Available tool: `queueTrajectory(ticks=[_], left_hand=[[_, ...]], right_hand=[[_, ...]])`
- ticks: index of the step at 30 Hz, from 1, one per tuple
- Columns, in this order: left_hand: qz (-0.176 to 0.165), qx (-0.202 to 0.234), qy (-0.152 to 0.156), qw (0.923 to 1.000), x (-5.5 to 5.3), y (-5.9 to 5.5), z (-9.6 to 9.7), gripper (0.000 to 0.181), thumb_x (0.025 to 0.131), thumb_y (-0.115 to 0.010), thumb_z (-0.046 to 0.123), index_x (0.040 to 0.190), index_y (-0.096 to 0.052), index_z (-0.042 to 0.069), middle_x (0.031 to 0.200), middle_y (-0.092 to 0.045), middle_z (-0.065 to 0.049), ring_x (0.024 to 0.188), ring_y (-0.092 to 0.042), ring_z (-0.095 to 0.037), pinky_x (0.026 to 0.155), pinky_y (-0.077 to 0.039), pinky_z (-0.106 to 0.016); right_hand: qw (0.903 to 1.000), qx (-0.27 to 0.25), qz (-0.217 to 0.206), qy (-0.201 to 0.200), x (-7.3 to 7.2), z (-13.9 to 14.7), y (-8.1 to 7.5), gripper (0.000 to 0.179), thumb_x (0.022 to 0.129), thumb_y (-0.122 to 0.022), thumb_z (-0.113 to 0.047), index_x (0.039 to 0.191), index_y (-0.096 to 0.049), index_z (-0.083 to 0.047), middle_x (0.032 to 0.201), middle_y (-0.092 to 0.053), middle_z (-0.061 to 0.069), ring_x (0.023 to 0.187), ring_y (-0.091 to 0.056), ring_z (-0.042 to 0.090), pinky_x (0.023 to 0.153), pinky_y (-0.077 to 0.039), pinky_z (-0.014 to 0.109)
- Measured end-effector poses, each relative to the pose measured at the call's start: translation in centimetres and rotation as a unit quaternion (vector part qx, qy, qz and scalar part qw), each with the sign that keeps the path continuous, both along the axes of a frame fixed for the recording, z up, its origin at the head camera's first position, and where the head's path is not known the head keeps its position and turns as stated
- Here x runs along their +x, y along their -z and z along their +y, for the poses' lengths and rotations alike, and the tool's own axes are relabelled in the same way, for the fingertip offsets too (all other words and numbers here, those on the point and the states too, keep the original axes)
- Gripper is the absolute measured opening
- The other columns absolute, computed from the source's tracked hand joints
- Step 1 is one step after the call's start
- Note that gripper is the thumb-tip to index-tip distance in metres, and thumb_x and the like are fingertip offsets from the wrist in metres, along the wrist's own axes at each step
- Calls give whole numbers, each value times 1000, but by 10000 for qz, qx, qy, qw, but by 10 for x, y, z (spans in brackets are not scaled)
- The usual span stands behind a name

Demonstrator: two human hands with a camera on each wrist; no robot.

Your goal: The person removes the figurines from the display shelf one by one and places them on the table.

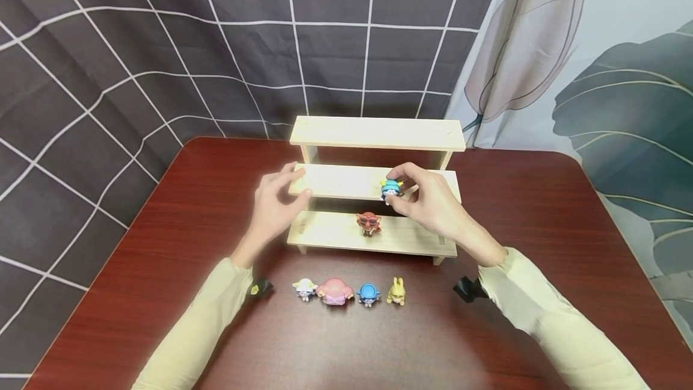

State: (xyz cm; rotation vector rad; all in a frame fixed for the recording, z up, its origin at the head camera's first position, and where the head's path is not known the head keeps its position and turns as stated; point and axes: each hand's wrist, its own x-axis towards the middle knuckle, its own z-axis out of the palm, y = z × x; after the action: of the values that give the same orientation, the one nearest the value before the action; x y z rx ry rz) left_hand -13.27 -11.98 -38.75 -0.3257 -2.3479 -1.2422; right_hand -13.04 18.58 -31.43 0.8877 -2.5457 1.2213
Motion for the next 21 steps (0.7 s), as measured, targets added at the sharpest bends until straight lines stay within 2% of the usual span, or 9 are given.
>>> queueTrajectory(ticks=[4, 9, 15, 21], left_hand=[[-1, 2, -2, 10000, -1, 1, 0, 43, 82, -77, 25, 123, -73, 12, 137, -62, -6, 109, -51, -30, 92, -35, -52], [10, 11, 11, 10000, -1, 1, 0, 43, 82, -77, 24, 123, -73, 11, 136, -62, -10, 109, -51, -31, 92, -35, -52], [0, 6, 3, 10000, 0, 0, 0, 43, 82, -77, 25, 123, -73, 11, 136, -62, -8, 110, -51, -31, 92, -35, -53], [20, 8, 6, 10000, -1, 1, 0, 43, 83, -77, 25, 123, -73, 11, 137, -62, -7, 109, -51, -31, 92, -35, -52]], right_hand=[[9999, 139, 47, 69, 4, 4, 1, 32, 78, -79, 8, 106, -65, -1, 92, -69, 4, 75, -65, 14, 64, -51, 21], [9993, 291, 175, 152, 9, 9, 1, 32, 78, -80, 6, 106, -66, -2, 92, -69, 2, 76, -65, 16, 64, -51, 21], [9992, 317, 170, 165, 16, 13, 1, 33, 77, -82, 5, 106, -67, -4, 93, -68, -1, 78, -65, 16, 64, -50, 20], [9991, 297, 210, 218, 24, 18, 3, 36, 75, -83, 4, 106, -67, -5, 87, -68, -4, 72, -61, 13, 62, -49, 21]])
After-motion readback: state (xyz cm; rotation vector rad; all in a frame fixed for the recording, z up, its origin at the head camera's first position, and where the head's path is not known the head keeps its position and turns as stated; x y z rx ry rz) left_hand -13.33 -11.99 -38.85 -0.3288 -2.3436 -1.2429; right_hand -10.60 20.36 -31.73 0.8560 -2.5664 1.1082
